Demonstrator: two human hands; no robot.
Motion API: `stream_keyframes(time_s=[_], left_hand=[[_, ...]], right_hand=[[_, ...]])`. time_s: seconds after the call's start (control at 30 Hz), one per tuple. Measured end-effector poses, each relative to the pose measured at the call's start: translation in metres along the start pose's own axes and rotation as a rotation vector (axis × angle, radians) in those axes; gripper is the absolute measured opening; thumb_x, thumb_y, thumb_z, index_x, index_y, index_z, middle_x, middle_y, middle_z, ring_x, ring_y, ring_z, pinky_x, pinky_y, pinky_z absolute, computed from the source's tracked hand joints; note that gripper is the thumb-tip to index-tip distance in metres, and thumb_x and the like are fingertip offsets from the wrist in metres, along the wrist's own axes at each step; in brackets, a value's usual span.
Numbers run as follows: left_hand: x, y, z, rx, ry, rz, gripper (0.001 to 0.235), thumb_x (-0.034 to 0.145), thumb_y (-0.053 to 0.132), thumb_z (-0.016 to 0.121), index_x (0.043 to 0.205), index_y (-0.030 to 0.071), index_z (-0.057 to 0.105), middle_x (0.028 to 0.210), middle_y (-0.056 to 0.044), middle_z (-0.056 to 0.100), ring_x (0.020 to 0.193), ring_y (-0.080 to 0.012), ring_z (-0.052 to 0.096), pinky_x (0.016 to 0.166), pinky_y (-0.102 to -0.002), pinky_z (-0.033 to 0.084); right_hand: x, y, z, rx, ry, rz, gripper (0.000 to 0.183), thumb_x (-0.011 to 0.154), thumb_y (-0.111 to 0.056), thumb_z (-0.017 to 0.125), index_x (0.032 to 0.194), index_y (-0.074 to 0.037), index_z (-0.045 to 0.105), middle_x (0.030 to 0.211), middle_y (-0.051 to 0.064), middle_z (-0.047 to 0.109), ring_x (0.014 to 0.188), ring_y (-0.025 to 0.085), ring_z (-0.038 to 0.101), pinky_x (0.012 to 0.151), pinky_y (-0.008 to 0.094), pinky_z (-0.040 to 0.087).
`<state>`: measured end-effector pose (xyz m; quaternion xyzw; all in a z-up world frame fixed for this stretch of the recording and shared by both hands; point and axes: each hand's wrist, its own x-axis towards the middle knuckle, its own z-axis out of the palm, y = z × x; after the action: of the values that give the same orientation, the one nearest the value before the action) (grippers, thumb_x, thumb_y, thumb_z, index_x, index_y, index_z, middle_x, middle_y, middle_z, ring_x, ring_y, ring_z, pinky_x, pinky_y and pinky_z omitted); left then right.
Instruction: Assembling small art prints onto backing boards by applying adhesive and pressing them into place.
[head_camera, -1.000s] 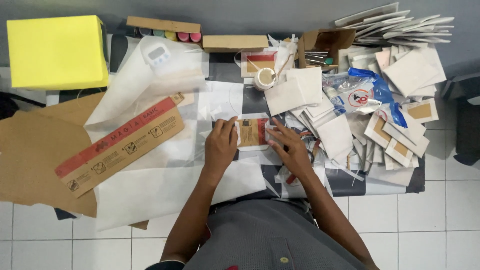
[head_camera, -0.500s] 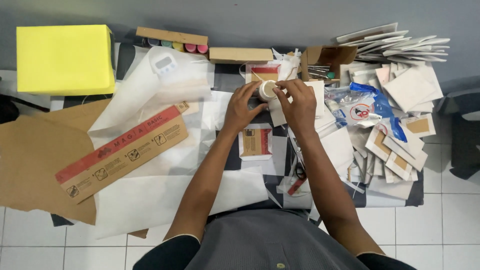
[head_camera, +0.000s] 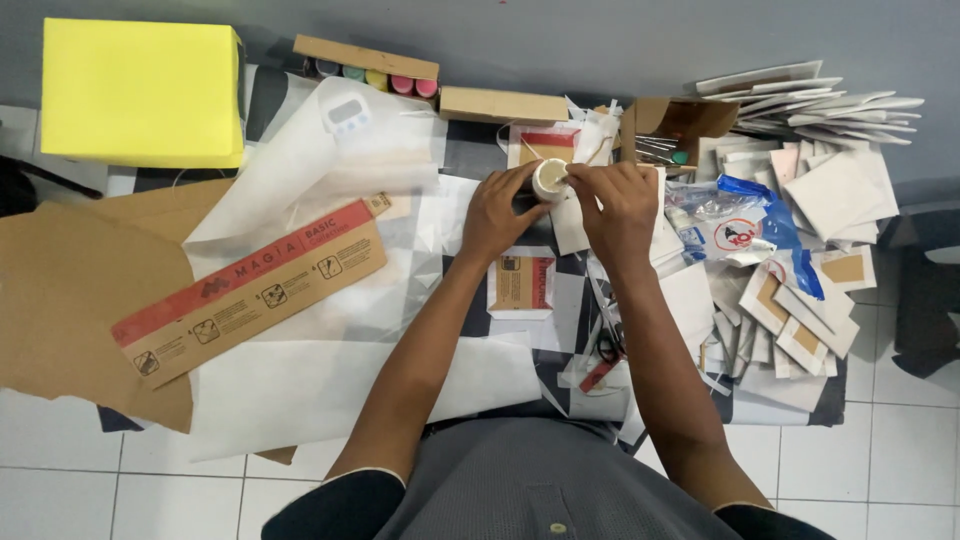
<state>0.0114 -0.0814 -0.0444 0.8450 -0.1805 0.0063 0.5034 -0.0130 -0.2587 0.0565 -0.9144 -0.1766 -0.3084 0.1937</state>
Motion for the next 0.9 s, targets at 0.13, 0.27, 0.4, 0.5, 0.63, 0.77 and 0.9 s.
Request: stream_keyframes(time_s=[0.13,0.27,0.4,0.5,0.63,0.77,0.9], left_hand=[[-0.001,-0.001,0.001,0.001,0.022,0.016,0.064,0.09,0.047,0.076,0.145,0.024,0.055,0.132,-0.002,0.066,0.116,-0.0247,0.064,0.101,-0.046,0.048],[0.0,0.004,0.0,0.028,-0.007,0.005,0.068,0.089,0.047,0.076,0.148,0.024,0.052,0.132,-0.003,0.067,0.119,-0.0248,0.062,0.1,-0.046,0.047],[-0.001,0.005,-0.001,0.068,-0.006,0.027,0.068,0.091,0.05,0.073,0.15,0.024,0.05,0.132,-0.005,0.068,0.119,-0.0252,0.062,0.099,-0.046,0.048],[-0.001,0.002,0.003,0.061,-0.005,0.038,0.068,0.091,0.045,0.074,0.151,0.025,0.049,0.133,-0.004,0.068,0.119,-0.0244,0.062,0.098,-0.045,0.048],[-0.001,-0.002,0.007,0.075,0.008,0.02,0.069,0.089,0.041,0.077,0.151,0.025,0.05,0.132,-0.004,0.069,0.118,-0.0241,0.063,0.097,-0.043,0.049],[0.001,-0.009,0.013,0.083,0.007,0.004,0.077,0.084,0.049,0.079,0.152,0.028,0.049,0.136,-0.001,0.067,0.121,-0.0226,0.062,0.099,-0.043,0.047],[0.004,-0.011,0.016,0.1,0.005,-0.01,0.075,0.082,0.047,0.081,0.149,0.029,0.053,0.136,0.001,0.067,0.122,-0.0212,0.061,0.1,-0.042,0.047]], right_hand=[[-0.002,-0.002,0.0,0.0,0.0,-0.019,0.01,0.094,-0.011,0.084,0.099,-0.018,0.079,0.079,-0.005,0.071,0.078,0.017,0.066,0.081,0.032,0.04],[-0.011,-0.001,0.004,0.017,-0.043,0.035,0.009,0.095,-0.012,0.082,0.101,-0.017,0.078,0.079,-0.004,0.072,0.078,0.016,0.069,0.084,0.032,0.043],[-0.012,-0.003,0.003,-0.025,-0.047,0.023,0.01,0.095,-0.008,0.081,0.102,-0.014,0.078,0.08,0.0,0.072,0.082,0.02,0.069,0.083,0.035,0.044],[-0.007,-0.009,0.0,-0.039,-0.059,0.04,0.008,0.095,-0.007,0.081,0.101,-0.013,0.079,0.079,0.0,0.071,0.082,0.02,0.067,0.084,0.035,0.043],[-0.007,-0.004,0.006,-0.048,-0.089,0.037,0.007,0.094,-0.009,0.081,0.098,-0.015,0.078,0.077,-0.001,0.07,0.081,0.019,0.065,0.082,0.033,0.042],[-0.004,0.0,0.006,-0.041,-0.074,0.046,0.009,0.095,-0.012,0.082,0.1,-0.018,0.078,0.078,-0.003,0.069,0.082,0.019,0.065,0.082,0.033,0.042],[-0.011,0.011,0.013,0.006,-0.122,0.074,0.01,0.092,-0.015,0.084,0.099,-0.019,0.077,0.081,-0.003,0.071,0.085,0.019,0.067,0.081,0.034,0.042]])
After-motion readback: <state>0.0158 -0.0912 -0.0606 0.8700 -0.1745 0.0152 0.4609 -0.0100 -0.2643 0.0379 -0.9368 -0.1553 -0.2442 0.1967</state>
